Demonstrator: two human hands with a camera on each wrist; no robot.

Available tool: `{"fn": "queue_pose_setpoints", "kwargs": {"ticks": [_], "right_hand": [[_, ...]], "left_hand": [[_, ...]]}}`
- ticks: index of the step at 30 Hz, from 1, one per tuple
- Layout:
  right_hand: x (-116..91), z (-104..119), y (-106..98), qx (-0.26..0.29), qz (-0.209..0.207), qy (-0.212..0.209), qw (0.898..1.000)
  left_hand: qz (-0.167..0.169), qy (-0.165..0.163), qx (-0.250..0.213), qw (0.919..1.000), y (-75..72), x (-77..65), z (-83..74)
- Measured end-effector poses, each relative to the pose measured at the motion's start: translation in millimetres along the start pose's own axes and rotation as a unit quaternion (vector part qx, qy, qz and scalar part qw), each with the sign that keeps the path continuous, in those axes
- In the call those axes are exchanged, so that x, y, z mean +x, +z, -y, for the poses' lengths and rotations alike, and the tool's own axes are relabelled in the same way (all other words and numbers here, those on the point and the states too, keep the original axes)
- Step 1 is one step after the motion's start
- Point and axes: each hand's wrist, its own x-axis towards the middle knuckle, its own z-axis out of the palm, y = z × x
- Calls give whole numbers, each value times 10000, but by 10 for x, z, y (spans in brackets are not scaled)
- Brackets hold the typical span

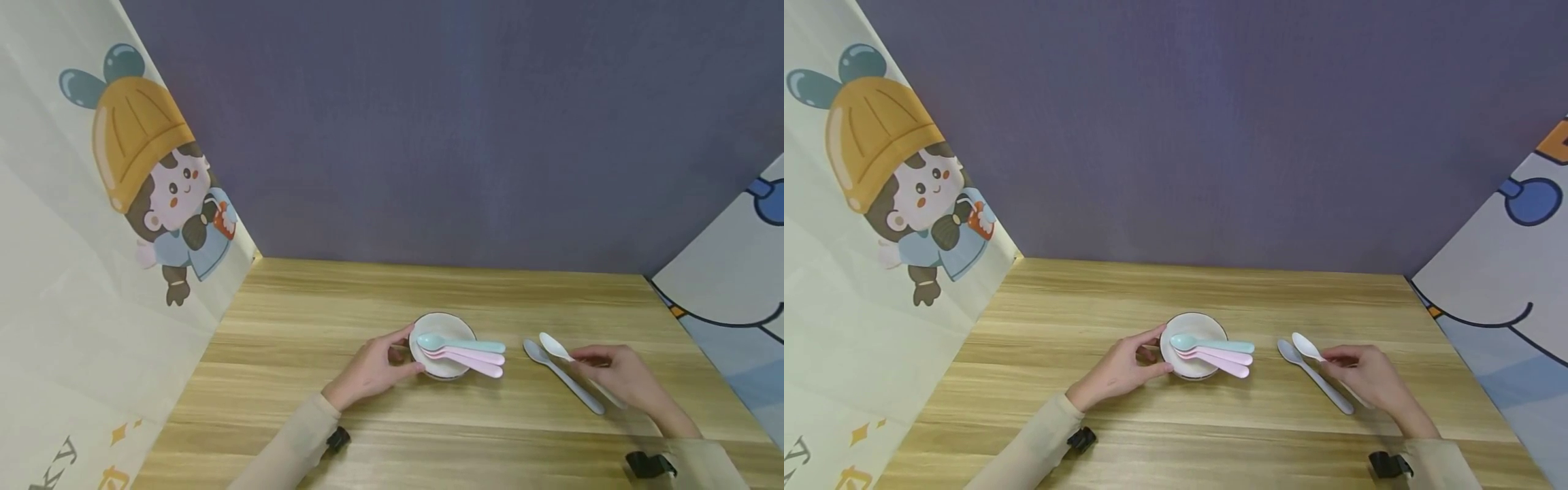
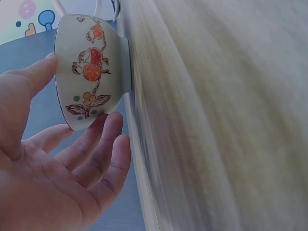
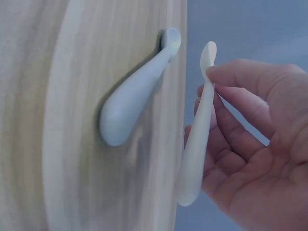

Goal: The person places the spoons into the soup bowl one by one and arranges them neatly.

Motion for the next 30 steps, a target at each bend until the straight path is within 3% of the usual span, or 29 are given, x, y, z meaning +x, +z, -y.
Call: {"fn": "queue_pose_setpoints", "kwargs": {"ticks": [30], "right_hand": [[170,316,-74,-109,329,-184,9992]], "left_hand": [[8,-75,58,10000,-10,-6,-16]]}}
